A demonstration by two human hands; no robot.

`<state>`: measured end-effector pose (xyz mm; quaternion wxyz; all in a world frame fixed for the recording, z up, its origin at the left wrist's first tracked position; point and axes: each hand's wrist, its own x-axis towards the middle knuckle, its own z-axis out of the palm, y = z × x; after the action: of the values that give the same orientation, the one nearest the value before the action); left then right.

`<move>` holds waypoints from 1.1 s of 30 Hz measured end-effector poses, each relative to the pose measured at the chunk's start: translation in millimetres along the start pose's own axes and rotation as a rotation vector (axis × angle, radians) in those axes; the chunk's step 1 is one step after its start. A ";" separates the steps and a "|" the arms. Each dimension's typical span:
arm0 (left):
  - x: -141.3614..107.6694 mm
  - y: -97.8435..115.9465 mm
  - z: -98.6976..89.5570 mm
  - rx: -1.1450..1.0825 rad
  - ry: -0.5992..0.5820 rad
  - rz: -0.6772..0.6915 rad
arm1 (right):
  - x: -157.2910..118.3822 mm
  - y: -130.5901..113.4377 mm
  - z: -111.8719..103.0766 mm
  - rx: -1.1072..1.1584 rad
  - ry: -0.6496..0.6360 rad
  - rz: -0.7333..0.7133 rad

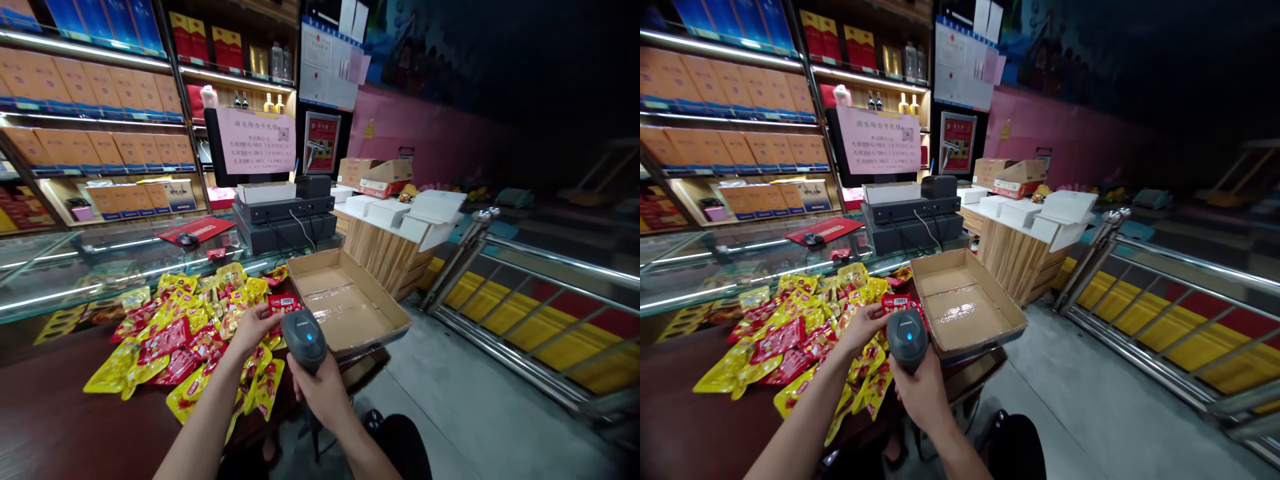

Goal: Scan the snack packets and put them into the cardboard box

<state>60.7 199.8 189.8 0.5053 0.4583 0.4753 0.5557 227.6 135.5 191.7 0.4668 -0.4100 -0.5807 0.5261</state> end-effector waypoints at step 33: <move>22.7 29.1 40.2 -0.115 -0.086 -0.026 | 10.1 -25.2 -46.8 0.047 0.117 -0.001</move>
<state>95.2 224.0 224.4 0.5579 0.4459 0.4261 0.5553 271.2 153.2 218.4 0.5097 -0.4287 -0.5399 0.5147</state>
